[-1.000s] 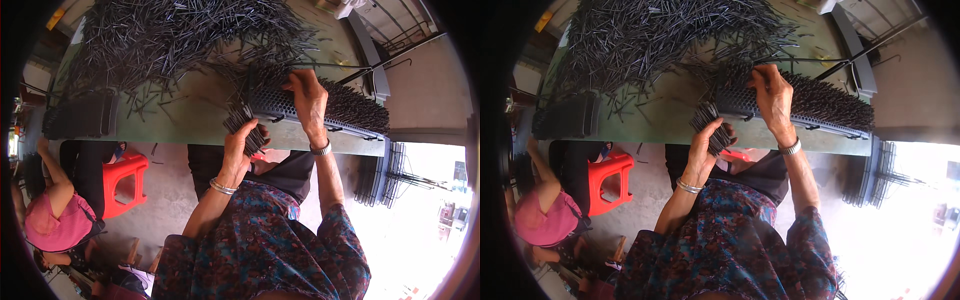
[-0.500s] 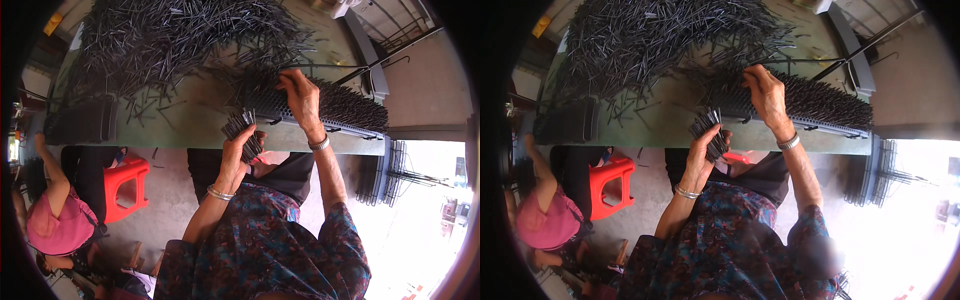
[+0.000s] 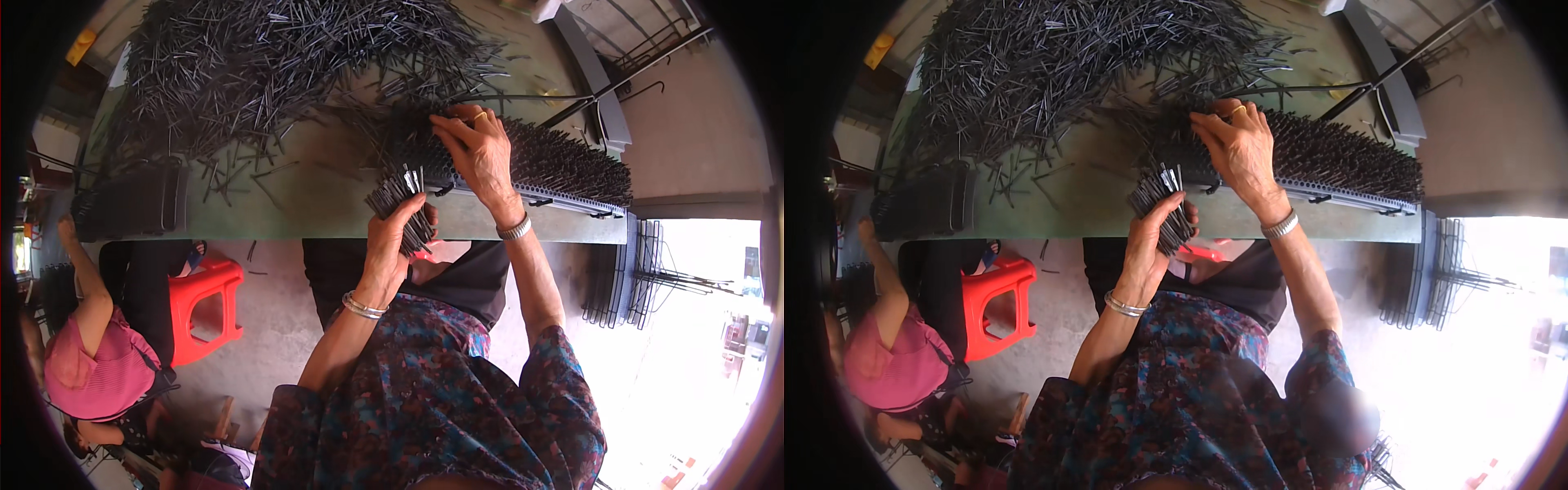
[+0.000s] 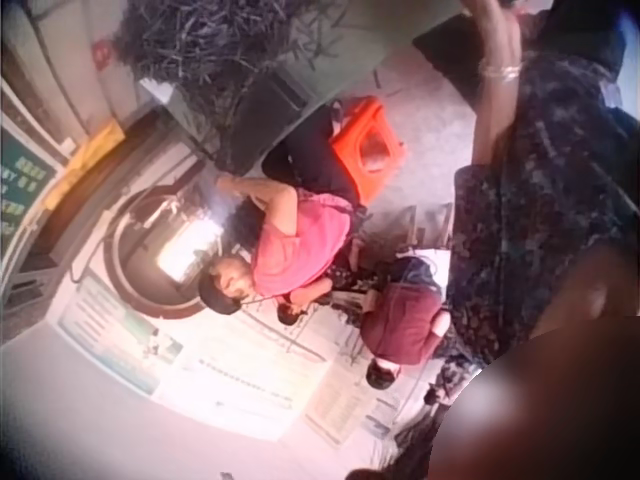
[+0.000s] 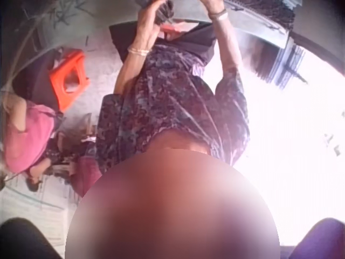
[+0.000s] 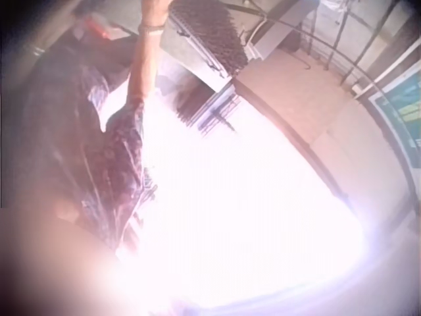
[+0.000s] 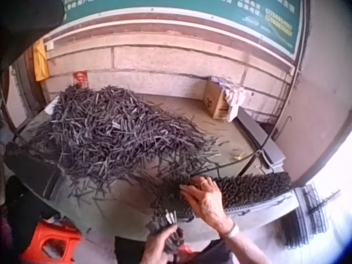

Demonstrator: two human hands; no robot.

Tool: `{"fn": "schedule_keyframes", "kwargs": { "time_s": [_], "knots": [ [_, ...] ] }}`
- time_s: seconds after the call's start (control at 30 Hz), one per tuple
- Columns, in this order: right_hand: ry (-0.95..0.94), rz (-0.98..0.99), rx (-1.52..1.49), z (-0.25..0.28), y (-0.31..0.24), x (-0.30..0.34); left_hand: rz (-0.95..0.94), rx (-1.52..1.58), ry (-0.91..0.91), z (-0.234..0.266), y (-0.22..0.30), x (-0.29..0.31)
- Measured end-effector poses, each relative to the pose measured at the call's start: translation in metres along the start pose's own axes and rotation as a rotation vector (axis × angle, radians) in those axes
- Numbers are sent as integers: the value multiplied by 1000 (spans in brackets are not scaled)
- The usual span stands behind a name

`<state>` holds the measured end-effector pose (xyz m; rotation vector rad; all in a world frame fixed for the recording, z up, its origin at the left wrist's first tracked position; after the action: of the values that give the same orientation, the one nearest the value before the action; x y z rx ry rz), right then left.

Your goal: Inserting small metal pins into a perforated grid plate at a workbench.

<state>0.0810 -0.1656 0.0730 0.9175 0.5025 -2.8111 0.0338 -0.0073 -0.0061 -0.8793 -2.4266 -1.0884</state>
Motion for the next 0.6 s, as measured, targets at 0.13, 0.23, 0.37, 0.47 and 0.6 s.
{"fn": "schedule_keyframes", "kwargs": {
  "time_s": [0.13,0.23,0.37,0.47,0.6],
  "knots": [
    [-2,48,-9,0,-5,-3,4,-10,-8,-1,-3,1],
    [13,-20,37,1,-3,-1,0,-28,-2,-3,1,5],
    [-20,-46,57,1,-3,-8,6,-40,-16,-4,0,4],
    [-54,15,33,-5,-7,-10,-19,-86,-12,-4,-1,4],
    [-1,-11,102,-4,-11,6,-29,-60,-7,-4,-4,2]
  ]
}}
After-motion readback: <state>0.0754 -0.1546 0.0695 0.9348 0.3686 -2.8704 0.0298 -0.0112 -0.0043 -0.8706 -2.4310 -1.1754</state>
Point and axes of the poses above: each hand's wrist, its own x-axis away from the middle knuckle, its own z-axis out of the back of the hand, y = z × x, the point moved 5 cm from there along -x, towards the middle knuckle, and after that the axes turned 1 degree about -x, right-handed, at the moved point
